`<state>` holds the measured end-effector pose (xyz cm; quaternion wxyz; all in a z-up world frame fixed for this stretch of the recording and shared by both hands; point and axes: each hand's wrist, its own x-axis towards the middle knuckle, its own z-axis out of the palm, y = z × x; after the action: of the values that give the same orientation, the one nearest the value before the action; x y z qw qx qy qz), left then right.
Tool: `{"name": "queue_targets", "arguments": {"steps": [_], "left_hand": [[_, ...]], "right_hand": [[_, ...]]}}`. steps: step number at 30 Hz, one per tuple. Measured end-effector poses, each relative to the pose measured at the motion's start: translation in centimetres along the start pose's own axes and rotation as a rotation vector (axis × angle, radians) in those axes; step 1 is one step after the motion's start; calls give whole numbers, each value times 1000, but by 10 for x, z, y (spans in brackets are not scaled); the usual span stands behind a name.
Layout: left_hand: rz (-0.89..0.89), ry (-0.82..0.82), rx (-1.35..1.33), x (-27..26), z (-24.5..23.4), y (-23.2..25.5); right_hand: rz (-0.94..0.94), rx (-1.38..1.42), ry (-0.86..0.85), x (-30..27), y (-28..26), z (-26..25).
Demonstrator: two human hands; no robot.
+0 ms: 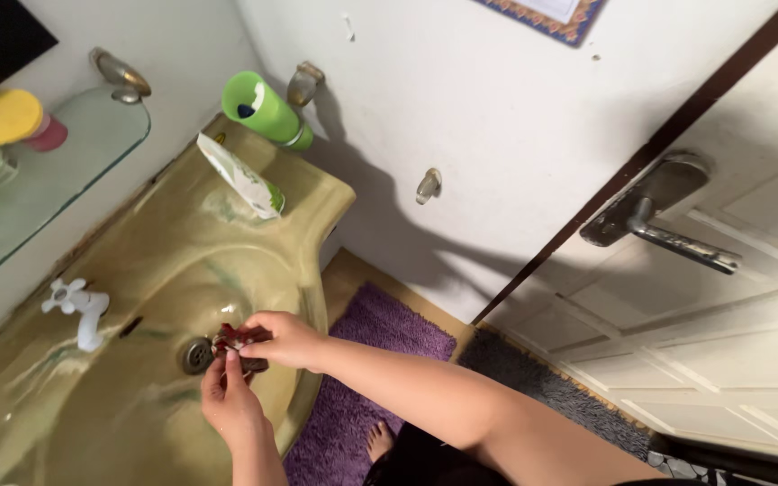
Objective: The person wipes the surface and panels of a white wooden door using a red patterned cloth, cleaning both the main flat areas and the recessed edges.
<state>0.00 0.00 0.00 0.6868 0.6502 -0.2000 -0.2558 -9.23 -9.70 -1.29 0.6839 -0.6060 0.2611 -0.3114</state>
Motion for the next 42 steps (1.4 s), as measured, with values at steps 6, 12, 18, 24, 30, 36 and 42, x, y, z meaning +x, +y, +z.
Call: {"name": "queue_targets", "arguments": {"steps": [6,12,18,24,30,36,42], "left_hand": [[205,-77,-2,9,6,-3],[-274,-275,-540,9,27,41],[-24,-578,-256,1,60,29],[-263,-840,-285,-50,136,19],[-51,-1195,-89,-173,235,54],[234,-1408,-124,-316,322,132],[457,-1485,-96,-427,393,184]], "right_hand": [[-61,-210,262,-5,-28,-19],[209,639,266,-12,-43,-16],[245,595,390,-73,-81,-43],[19,868,567,-169,-104,-113],[-299,1073,725,-292,-172,-200],[-991,556,1088,-433,-301,-287],[-1313,-538,1656,-526,-378,-362]]}}
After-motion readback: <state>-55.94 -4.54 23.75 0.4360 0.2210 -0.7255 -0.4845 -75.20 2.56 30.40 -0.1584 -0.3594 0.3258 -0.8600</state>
